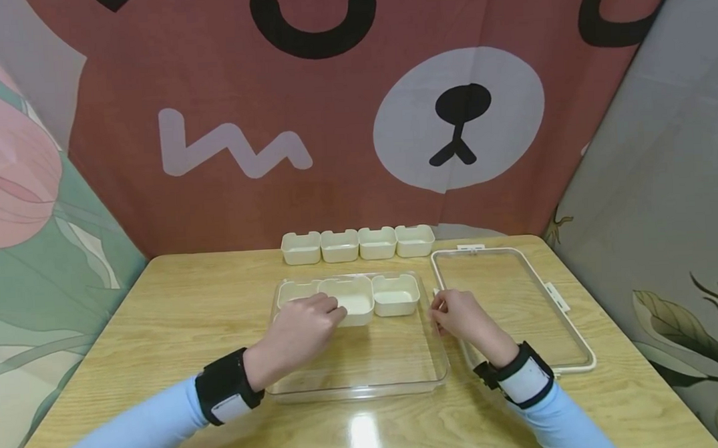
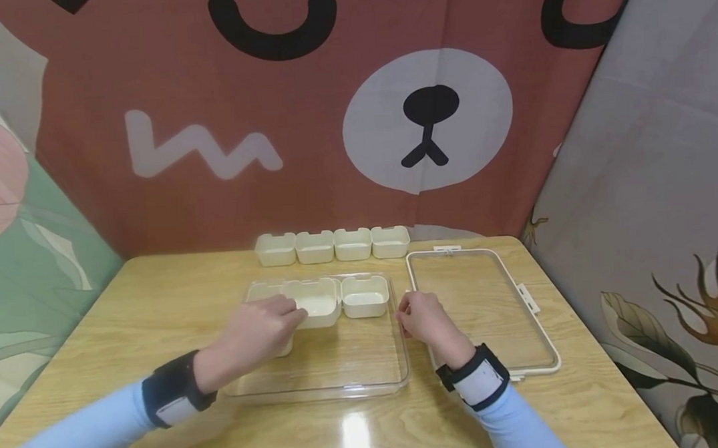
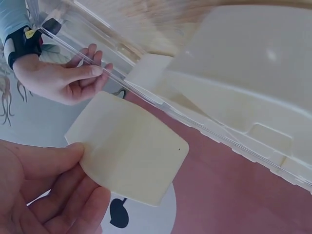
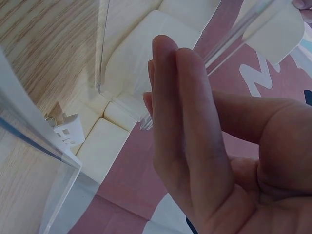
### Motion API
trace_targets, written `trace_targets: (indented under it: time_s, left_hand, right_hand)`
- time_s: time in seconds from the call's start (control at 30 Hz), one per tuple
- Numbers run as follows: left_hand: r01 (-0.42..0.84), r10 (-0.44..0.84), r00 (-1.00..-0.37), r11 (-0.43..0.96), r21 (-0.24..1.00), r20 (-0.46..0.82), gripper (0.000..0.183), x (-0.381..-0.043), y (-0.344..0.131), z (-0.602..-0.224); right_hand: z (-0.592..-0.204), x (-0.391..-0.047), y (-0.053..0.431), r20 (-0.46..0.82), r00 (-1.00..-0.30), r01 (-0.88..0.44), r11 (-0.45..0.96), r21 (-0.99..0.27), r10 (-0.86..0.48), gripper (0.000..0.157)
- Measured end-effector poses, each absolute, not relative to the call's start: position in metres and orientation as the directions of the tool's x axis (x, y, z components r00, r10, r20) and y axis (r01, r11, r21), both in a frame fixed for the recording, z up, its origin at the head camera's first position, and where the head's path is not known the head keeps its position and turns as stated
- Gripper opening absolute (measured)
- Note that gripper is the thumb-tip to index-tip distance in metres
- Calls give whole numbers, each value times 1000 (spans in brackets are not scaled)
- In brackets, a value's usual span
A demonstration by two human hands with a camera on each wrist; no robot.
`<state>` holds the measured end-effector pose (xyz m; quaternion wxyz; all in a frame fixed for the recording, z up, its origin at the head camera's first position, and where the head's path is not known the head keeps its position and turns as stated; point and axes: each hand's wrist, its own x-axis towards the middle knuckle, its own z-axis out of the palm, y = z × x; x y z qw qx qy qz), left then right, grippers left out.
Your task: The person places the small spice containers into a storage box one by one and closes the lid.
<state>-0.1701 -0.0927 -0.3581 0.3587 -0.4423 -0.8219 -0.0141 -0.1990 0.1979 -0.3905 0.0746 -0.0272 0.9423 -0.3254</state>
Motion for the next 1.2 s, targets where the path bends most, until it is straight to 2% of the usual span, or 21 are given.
trace_targets:
  time_s: [0.67,1.2]
  left_hand:
    - [765,795,-486,588,-263,363,31,-173,-71,-353]
    - [789,818,-525,571,-227,233,28,-180,-62,-358]
  right_hand:
    - [-395,-200,197,-117,-987,-12,789,-615,-106,7]
    - [-393,-200,197,-120,-988,0,786,-619,-95,8]
